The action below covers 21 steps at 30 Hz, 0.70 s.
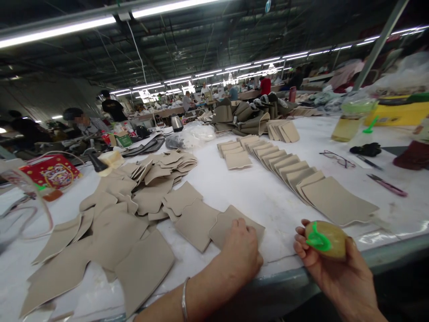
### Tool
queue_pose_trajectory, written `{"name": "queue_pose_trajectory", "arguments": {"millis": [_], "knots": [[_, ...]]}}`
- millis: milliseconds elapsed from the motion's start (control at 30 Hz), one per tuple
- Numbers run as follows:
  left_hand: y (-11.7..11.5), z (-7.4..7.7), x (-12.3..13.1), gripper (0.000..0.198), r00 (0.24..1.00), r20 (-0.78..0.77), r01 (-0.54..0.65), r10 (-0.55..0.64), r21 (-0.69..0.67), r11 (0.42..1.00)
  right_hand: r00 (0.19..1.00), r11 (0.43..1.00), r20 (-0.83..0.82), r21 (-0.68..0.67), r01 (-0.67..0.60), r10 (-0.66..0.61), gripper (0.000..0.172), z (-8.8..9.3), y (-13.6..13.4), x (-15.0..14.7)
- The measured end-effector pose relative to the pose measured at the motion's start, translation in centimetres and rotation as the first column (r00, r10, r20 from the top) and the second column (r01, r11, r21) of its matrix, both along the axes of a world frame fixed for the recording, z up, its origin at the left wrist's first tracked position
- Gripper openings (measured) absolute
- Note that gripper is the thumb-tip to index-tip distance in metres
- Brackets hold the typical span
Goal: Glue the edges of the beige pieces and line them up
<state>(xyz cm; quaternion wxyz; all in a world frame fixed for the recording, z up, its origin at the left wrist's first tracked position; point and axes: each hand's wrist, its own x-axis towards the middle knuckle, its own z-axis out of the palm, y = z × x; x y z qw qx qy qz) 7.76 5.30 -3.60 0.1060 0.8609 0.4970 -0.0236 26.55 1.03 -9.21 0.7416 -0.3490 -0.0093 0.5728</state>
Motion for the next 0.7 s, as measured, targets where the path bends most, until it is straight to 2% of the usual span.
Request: {"name": "queue_pose_trajectory", "arguments": {"millis": [167,267,400,467,533,700], "knots": [[-0.1,-0.8,1.6,0.027,0.995,-0.094,0.04,-0.03,0.108,0.993,0.999,0.997,0.049,-0.076,0.019,-0.015,0.041,0.4,0.2,0.2],[0.5,-0.6,1.1,0.024,0.993,-0.1,0.068,-0.059,0.088,0.994,0.991,0.992,0.132,-0.123,0.028,-0.011,0.038,1.3,0.1,0.8],[1.7,0.5,-1.1,0.028,0.989,-0.004,0.151,-0.151,0.025,0.988,0.921,1.0,0.39,-0.009,0.017,-0.012,0.043,2.8,-0.6,1.6],[2.1,0.7,-2.0,0.035,0.981,0.078,0.174,-0.175,0.021,0.985,0.839,1.0,0.544,0.021,-0.02,0.005,0.052,3.1,-0.8,1.8],[2.4,0.4,-2.4,0.036,0.98,0.122,0.155,-0.154,0.009,0.988,0.722,1.0,0.692,0.019,-0.02,0.001,0.06,3.1,-1.1,1.9],[3.2,-1.0,-2.2,0.034,0.992,0.104,0.069,-0.07,0.012,0.998,0.393,0.998,0.917,0.057,0.022,-0.061,0.063,2.7,-1.5,2.2]]}}
